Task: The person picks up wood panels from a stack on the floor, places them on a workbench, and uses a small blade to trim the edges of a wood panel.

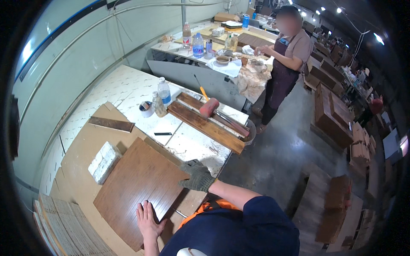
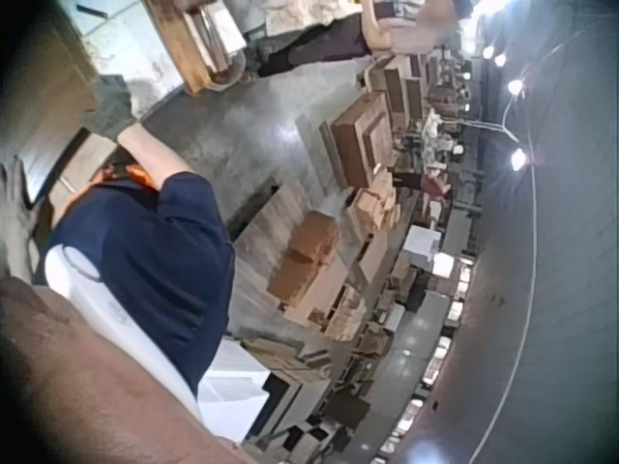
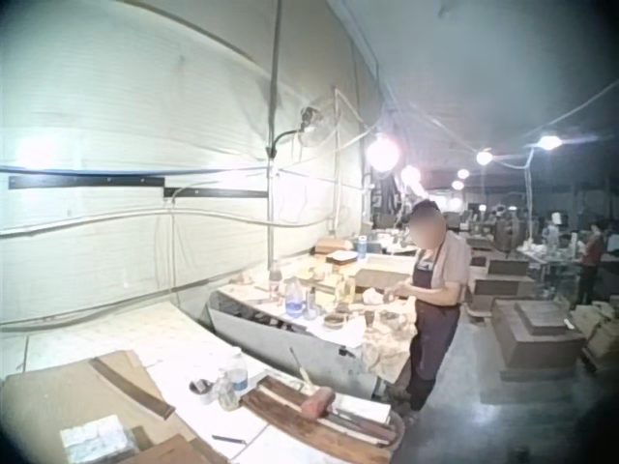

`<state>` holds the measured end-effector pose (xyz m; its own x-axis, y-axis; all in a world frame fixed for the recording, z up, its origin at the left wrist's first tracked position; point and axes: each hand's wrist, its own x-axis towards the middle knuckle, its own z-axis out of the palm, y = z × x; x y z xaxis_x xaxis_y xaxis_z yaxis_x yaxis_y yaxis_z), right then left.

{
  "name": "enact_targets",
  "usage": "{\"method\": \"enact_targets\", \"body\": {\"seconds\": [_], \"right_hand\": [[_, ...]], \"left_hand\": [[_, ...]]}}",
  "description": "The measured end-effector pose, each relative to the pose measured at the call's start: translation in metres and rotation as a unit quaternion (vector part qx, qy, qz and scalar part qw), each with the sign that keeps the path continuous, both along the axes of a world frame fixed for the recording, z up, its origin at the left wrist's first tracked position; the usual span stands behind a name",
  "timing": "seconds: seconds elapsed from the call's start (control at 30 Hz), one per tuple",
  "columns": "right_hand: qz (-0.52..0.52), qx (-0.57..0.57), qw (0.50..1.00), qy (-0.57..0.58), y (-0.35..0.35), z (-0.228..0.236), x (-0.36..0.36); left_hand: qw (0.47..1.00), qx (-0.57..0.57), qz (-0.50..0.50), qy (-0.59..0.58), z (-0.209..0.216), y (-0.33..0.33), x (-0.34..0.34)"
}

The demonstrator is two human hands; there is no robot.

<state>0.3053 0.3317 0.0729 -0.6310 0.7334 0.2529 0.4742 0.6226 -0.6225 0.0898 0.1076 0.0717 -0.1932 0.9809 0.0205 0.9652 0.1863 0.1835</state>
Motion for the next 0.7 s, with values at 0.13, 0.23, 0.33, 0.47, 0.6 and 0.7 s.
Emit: {"method": "enact_targets", "body": {"seconds": [0.13,0.23,0.33,0.47,0.6,0.7], "right_hand": [[0.166,-0.437,0.786,0.405,-0.016,0.076,0.012],[0.436,-0.325,0.682,0.489,-0.020,0.171,0.035],[0.538,-0.183,0.667,0.482,-0.004,0.216,0.040],[0.367,-0.206,0.786,0.452,0.008,0.140,0.020],[0.237,-0.237,0.916,0.222,-0.031,0.076,0.012],[0.230,-0.203,0.944,0.123,-0.047,0.049,0.004]], "left_hand": [[1.000,0.021,0.006,0.000,-0.012,-0.009,-0.004],[1.000,0.030,-0.001,0.000,-0.012,-0.004,-0.003],[0.999,0.033,-0.009,0.000,-0.013,-0.004,-0.004],[0.999,0.036,0.008,0.019,-0.015,-0.017,-0.009],[1.000,0.024,-0.007,0.011,-0.015,-0.004,-0.004],[1.000,0.015,-0.003,0.013,-0.013,-0.004,-0.005]]}}
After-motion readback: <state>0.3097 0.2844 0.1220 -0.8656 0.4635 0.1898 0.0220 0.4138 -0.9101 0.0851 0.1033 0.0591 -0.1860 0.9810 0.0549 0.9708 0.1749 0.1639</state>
